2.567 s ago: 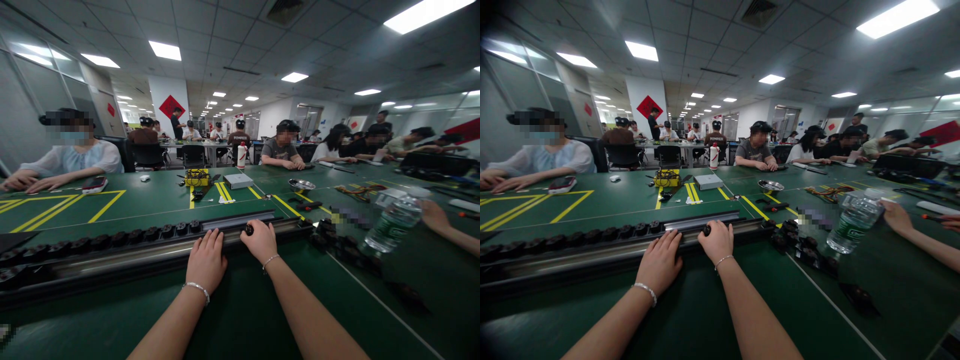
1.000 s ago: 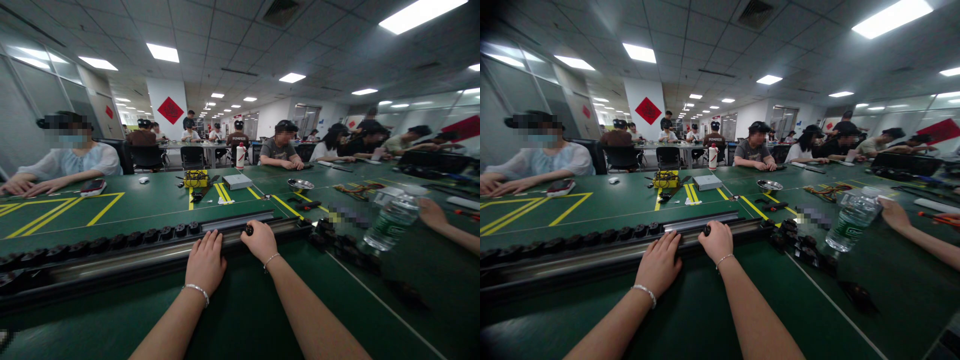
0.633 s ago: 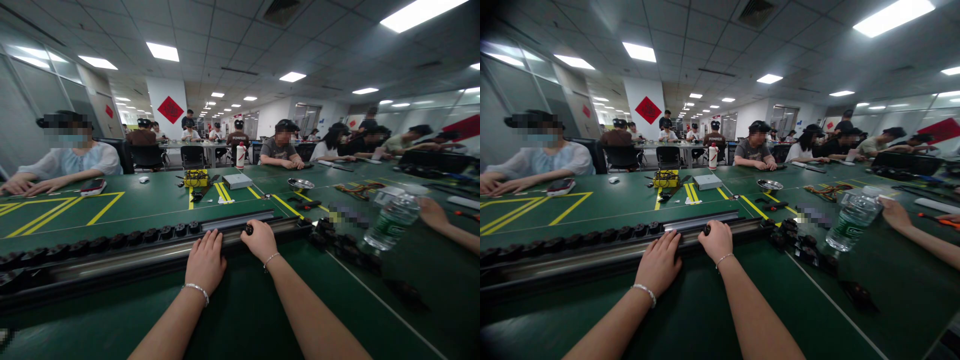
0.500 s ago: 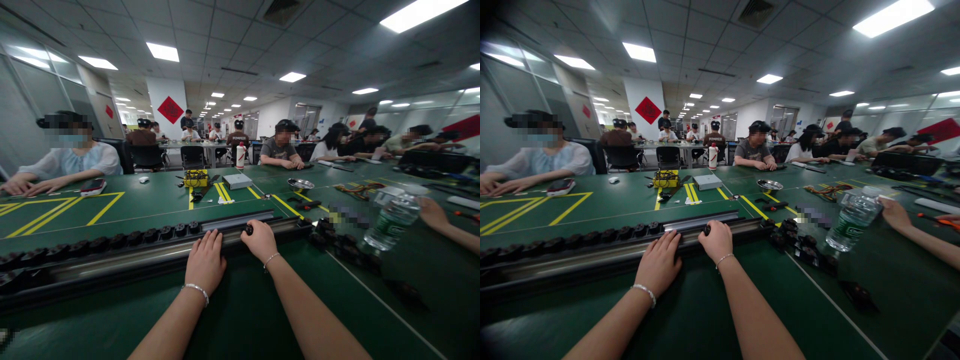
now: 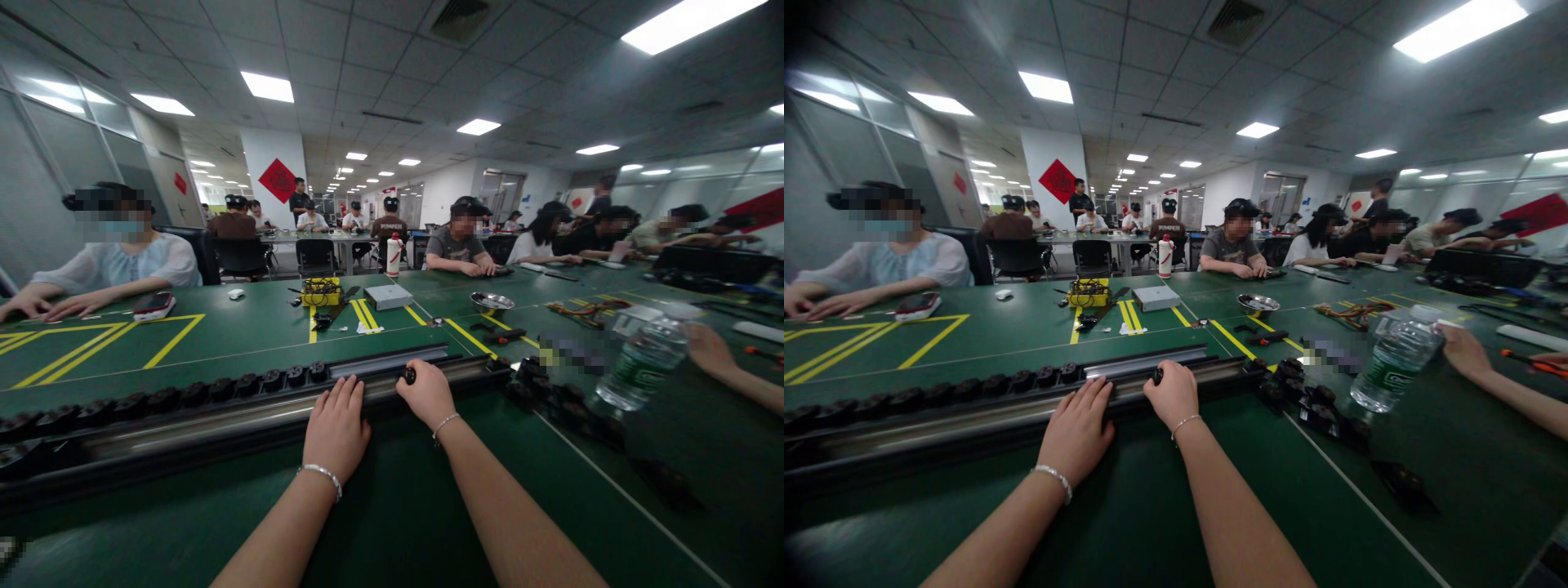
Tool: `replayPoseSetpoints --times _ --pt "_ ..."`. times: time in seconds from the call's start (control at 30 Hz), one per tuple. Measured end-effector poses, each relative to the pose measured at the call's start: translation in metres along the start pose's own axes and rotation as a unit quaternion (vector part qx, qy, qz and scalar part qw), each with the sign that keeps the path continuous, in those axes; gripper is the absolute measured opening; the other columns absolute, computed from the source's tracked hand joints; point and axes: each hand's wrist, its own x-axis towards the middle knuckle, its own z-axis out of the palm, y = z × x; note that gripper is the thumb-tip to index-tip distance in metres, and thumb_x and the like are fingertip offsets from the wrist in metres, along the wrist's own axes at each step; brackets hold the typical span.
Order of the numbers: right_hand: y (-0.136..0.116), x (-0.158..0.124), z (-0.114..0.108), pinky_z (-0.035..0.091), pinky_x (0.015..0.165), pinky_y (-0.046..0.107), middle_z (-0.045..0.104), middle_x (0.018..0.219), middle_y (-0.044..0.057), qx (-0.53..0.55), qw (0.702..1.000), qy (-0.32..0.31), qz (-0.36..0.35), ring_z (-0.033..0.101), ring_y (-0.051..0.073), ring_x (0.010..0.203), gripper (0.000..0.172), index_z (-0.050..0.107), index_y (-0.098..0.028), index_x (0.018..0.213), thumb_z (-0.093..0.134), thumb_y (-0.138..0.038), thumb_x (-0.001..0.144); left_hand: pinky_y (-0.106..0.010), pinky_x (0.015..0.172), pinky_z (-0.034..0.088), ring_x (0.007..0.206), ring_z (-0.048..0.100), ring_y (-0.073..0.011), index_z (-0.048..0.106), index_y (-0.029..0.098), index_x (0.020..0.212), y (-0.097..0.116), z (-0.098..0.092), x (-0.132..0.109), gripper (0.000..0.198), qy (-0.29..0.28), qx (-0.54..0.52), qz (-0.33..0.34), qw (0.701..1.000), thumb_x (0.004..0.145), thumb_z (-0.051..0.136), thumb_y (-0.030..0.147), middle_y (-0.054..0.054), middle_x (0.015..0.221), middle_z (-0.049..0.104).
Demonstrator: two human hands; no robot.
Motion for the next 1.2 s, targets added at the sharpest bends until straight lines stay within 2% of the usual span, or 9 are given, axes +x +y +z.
replayPoseSetpoints --times 0.3,0.53,0.73,1.2 --pt "0.0000 0.0004 -0.0019 0.036 0.079 0.026 0.065 0.086 0.006 0.002 1.000 -0.009 0.006 0.057 0.018 0.085 0.015 0.060 -0.019 0.082 0.052 -0.025 0.071 -0.040 0.105 0.029 0.127 0.037 -0.0216 0.045 0.018 0.128 0.0007 0.0003 0.0003 0.053 -0.002 0.001 -0.003 1.000 0.075 0.046 0.023 -0.005 0.137 0.044" --pt "0.0028 -0.0009 -0.0027 0.024 0.096 0.038 0.064 0.091 0.002 -0.003 1.000 0.000 0.007 0.054 0.018 0.092 0.017 0.059 -0.021 0.083 0.054 -0.030 0.070 -0.040 0.104 0.029 0.128 0.037 -0.0220 0.045 0.018 0.128 0.0003 0.0006 -0.0004 0.052 0.003 0.002 0.003 1.000 0.076 0.045 0.023 -0.006 0.137 0.044" --pt "0.0046 0.0014 -0.0013 0.031 0.088 0.031 0.064 0.089 0.004 -0.004 1.000 -0.001 0.007 0.055 0.018 0.089 0.017 0.060 -0.020 0.083 0.053 -0.029 0.070 -0.040 0.104 0.029 0.127 0.037 -0.0219 0.045 0.019 0.127 0.0003 0.0014 -0.0002 0.051 0.006 0.002 0.002 1.000 0.076 0.045 0.023 -0.006 0.137 0.045" --pt "0.0054 0.0016 -0.0033 0.034 0.083 0.028 0.065 0.083 0.004 -0.002 1.000 0.000 0.006 0.056 0.018 0.084 0.012 0.059 -0.020 0.079 0.053 -0.025 0.070 -0.040 0.105 0.029 0.128 0.036 -0.0218 0.045 0.019 0.128 0.0000 -0.0001 -0.0006 0.053 0.003 0.002 0.003 1.000 0.075 0.046 0.023 -0.006 0.138 0.044"
